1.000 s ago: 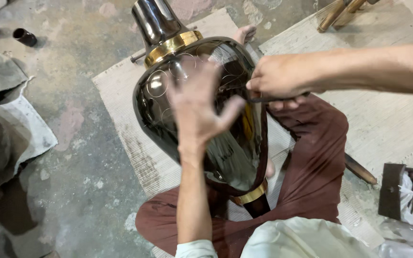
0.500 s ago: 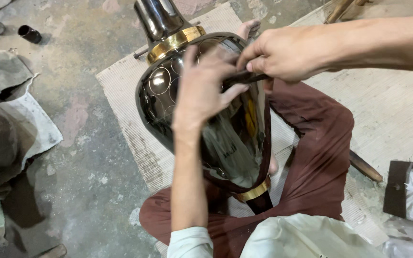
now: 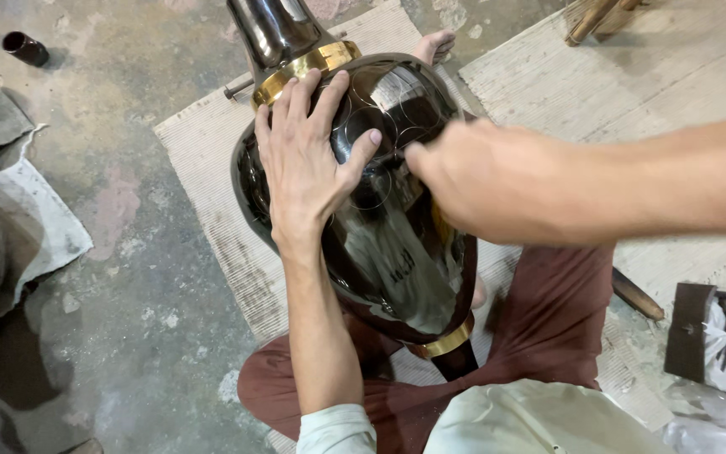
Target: The person sits on the floor and uses a small metal tool to engrave circular patterns into the surface of a large, dark, polished metal vessel. They hold the vessel steady with one hand while carefully tracing the design with the other.
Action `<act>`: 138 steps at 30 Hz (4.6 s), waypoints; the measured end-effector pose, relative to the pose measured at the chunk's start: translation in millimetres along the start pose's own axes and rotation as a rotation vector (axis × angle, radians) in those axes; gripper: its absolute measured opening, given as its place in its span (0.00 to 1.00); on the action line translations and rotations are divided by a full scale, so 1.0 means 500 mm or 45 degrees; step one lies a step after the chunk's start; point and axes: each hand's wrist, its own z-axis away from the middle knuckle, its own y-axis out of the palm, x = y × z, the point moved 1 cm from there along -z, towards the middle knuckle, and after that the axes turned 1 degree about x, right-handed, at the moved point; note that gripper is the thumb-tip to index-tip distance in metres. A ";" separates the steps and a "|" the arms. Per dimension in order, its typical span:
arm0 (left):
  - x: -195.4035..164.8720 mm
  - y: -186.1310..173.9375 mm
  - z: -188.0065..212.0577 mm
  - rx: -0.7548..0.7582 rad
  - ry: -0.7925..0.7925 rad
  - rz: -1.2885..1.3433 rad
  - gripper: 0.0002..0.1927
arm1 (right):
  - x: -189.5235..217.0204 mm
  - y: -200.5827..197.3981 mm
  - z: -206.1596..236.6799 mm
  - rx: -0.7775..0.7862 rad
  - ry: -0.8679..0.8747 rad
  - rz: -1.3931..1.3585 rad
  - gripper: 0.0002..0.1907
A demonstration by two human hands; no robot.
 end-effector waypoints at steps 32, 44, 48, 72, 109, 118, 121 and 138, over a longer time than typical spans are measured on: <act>0.032 0.053 0.140 -0.483 -0.332 0.235 0.34 | -0.233 0.123 -0.009 -0.461 -0.023 -0.228 0.21; 0.085 0.063 0.163 -0.539 -0.550 0.948 0.48 | -0.236 0.271 -0.214 -1.155 0.454 -1.524 0.09; 0.093 0.052 0.151 -0.526 -0.510 0.921 0.48 | -0.230 0.272 -0.194 -1.176 0.539 -1.279 0.10; -0.186 0.079 0.061 -0.242 -0.342 -0.214 0.58 | -0.153 0.050 0.095 -0.766 0.035 -0.780 0.21; -0.182 0.102 0.065 -0.360 -0.378 -0.189 0.63 | -0.150 0.023 0.068 -0.659 0.019 -0.548 0.18; -0.179 0.107 0.066 -0.375 -0.390 -0.177 0.64 | -0.132 -0.010 0.037 -0.620 -0.293 -0.055 0.15; -0.180 0.105 0.065 -0.376 -0.397 -0.176 0.63 | -0.122 -0.032 0.022 -0.663 -0.441 0.080 0.10; -0.184 0.098 0.066 -0.366 -0.390 -0.192 0.62 | -0.127 -0.008 0.032 -0.582 -0.342 0.189 0.20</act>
